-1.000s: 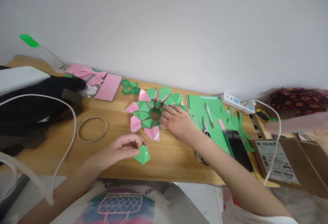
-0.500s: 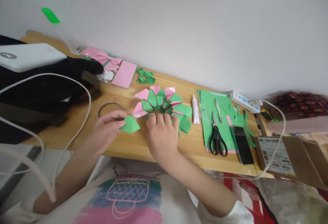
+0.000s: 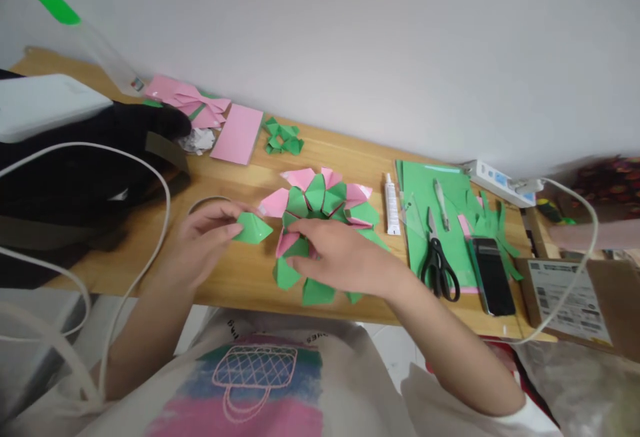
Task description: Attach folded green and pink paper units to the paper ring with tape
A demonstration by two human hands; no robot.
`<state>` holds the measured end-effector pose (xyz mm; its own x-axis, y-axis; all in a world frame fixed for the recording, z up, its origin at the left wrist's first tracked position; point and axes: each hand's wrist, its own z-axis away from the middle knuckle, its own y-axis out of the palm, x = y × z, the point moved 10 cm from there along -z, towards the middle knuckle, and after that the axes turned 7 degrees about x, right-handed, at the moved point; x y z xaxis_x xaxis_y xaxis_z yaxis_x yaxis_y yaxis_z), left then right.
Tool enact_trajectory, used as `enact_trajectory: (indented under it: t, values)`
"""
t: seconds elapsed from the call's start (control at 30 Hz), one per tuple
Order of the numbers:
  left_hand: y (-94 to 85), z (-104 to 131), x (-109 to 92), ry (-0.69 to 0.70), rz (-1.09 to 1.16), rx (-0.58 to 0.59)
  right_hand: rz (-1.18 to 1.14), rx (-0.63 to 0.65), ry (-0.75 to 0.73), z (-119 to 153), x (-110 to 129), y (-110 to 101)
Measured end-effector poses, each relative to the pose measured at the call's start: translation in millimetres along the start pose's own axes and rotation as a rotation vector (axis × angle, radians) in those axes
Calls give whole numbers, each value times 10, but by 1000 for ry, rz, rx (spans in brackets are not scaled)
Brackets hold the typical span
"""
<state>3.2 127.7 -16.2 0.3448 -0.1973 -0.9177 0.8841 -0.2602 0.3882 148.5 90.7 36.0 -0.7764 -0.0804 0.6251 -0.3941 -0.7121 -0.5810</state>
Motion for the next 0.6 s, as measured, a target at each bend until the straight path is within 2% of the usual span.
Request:
enact_trajectory:
  t: [0.07,0.2,0.43,0.6]
  values:
    - [46,-104,7,1,-19,37,-87,25,-18,-15,-80,-32]
    - [106,-214,-48,26,-80,97,-176,-8,1,-54,-193,-81]
    - [221,-4,-370,234,-462,230,-100,-164,-37,-78,-157,-203]
    - [278,75,-416,271,-646,263,-58,-156,-40,-140,-129,-198]
